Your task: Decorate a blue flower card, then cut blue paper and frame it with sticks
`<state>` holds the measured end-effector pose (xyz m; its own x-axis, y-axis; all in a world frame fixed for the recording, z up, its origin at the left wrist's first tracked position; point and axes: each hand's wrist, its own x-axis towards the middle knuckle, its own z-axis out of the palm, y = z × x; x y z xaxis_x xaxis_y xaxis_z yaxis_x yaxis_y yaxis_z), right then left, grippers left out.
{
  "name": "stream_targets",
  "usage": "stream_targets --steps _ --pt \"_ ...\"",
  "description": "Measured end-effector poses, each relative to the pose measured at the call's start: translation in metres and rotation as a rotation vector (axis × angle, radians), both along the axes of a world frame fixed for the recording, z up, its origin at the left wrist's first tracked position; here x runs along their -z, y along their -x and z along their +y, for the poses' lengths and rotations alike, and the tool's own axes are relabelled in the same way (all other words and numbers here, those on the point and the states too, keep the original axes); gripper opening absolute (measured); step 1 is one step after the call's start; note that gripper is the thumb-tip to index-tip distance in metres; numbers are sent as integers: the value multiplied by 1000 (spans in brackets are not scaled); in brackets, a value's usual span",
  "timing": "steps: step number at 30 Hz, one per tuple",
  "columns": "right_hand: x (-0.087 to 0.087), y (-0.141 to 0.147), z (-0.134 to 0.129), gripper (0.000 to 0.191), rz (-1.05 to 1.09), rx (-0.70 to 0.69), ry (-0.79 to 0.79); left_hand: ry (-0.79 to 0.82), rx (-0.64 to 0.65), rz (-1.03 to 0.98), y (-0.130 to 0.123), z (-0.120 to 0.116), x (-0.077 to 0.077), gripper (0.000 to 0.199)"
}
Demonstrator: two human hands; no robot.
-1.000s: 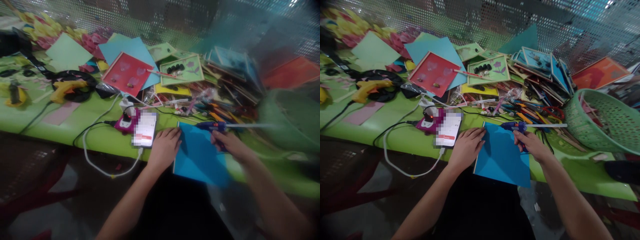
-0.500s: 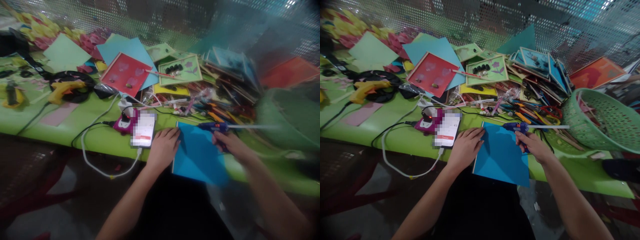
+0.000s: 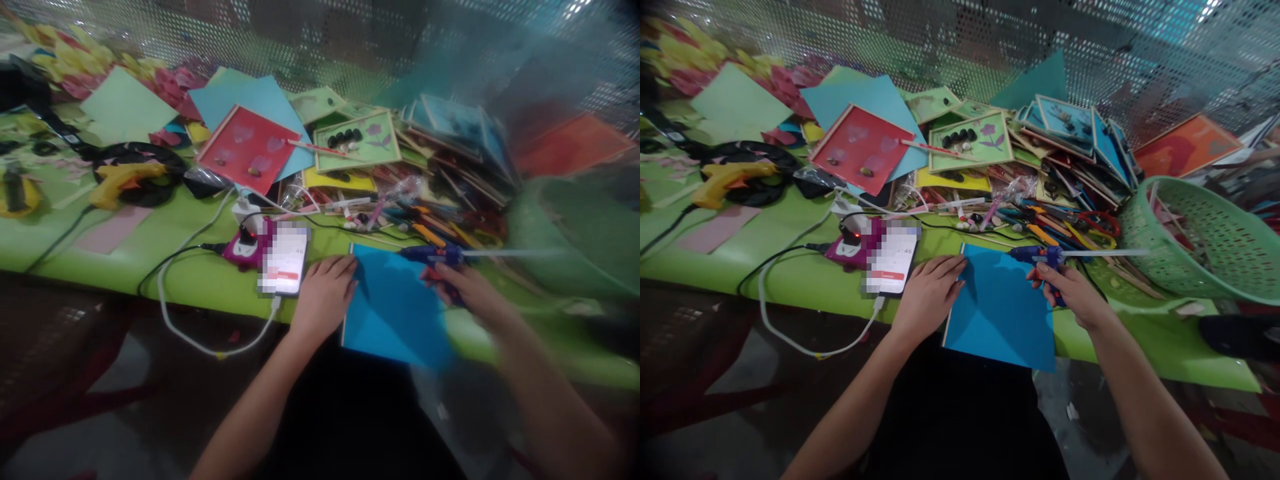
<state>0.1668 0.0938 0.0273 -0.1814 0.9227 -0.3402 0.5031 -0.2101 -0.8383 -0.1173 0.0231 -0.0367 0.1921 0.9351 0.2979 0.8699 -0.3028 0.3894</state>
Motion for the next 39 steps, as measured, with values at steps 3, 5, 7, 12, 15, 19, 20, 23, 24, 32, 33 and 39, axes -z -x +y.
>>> stream_targets --steps 3,5,7,12,15,19,20,23,24,32,33,39 --pt "-3 2 -1 66 0 -1 -6 3 5 -2 0 0 0 39" --pt "-5 3 -1 66 -19 -11 -7 4 5 -5 0 0 0 39" --pt "-6 3 -1 66 -48 -27 -7 4 3 -7 0 0 0 39" --pt "-3 0 1 67 -101 -40 -4 0 0 -10 0 0 -1 39" --pt "-1 1 3 66 -89 -48 -12 2 -2 -12 0 0 -1 38" --pt "-2 3 3 68 -84 -52 -4 1 -1 -5 0 0 -1 39" --pt "-2 3 3 68 -88 -53 0 4 -1 -3 0 0 -1 39" --pt "-4 2 1 68 -94 -58 18 3 -4 -5 0 0 -1 38" --pt "-5 1 1 68 -93 -59 25 1 -4 -7 0 0 -1 38" --pt "-6 7 2 67 -108 -66 14 1 0 -2 -1 0 0 39" --pt "-6 10 2 67 -106 -70 14 5 0 1 -1 0 0 40" --pt "-6 14 3 70 -95 -55 25 20 1 9 0 0 -1 40"
